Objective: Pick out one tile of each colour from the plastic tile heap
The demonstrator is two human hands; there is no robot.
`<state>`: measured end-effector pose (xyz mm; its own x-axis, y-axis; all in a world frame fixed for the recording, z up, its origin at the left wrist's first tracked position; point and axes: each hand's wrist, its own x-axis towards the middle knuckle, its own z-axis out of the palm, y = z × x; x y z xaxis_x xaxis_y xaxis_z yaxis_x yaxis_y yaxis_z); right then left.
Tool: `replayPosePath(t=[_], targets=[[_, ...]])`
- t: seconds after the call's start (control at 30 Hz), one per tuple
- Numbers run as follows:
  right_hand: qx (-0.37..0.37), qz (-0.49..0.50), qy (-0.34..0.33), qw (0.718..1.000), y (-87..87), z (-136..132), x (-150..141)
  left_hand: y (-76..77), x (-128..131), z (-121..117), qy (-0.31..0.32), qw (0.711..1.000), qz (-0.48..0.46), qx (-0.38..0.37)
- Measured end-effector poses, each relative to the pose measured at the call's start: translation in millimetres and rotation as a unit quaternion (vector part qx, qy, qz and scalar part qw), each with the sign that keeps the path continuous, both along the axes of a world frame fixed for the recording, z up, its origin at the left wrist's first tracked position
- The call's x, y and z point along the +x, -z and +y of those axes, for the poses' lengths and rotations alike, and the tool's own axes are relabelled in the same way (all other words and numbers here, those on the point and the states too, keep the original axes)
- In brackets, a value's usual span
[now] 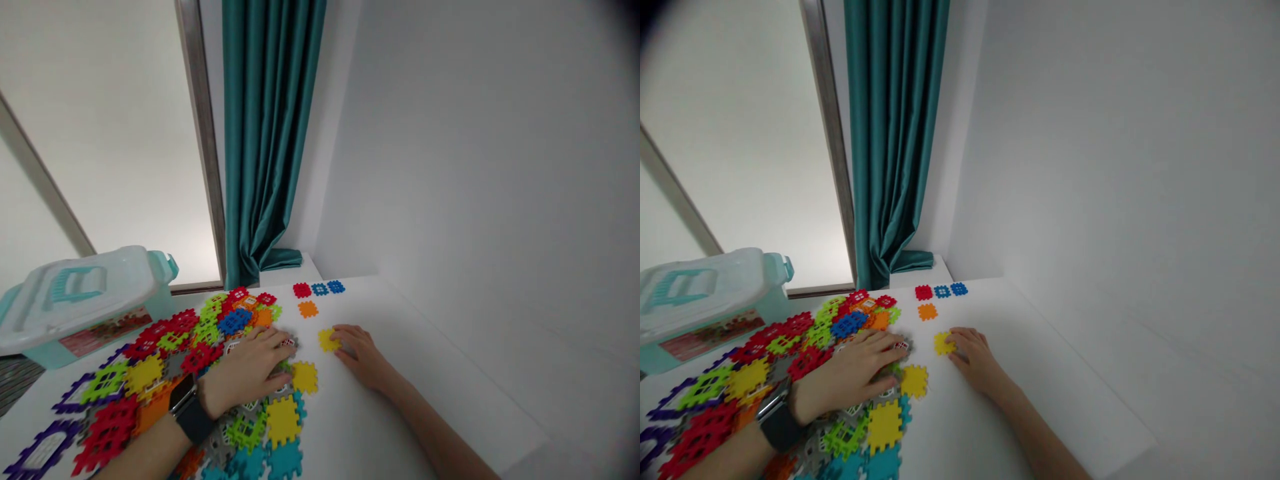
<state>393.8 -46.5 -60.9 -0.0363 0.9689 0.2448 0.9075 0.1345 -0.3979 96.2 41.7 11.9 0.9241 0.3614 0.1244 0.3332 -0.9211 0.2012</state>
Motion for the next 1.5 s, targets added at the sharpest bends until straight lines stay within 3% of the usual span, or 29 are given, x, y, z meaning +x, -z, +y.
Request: replayPosePath(t=[0.2,0.4,0.6,0.93,1.5], targets=[[0.012,-0.012,0.021,1.000,0.6,-7.6,-11.4,4.7,6.9,-1.6,0.009,1.000,0.023,-0.018],[0.008,-0.058,-0.004,0.998,-1.1,-16.3,-29.3,13.1,5.7,-0.8,0.010,0.999,0.025,-0.027],[-0.009,-0.060,0.060,0.996,3.3,9.0,-7.1,5.0,7.8,-4.8,0.002,0.998,0.048,-0.045],[-0.006,-0.064,0.069,0.996,3.6,56.9,9.9,1.9,7.9,-6.2,0.002,0.997,0.048,-0.055],[-0.004,-0.081,0.072,0.994,4.1,58.0,6.1,6.3,7.1,-3.5,0.003,0.997,0.066,-0.049]])
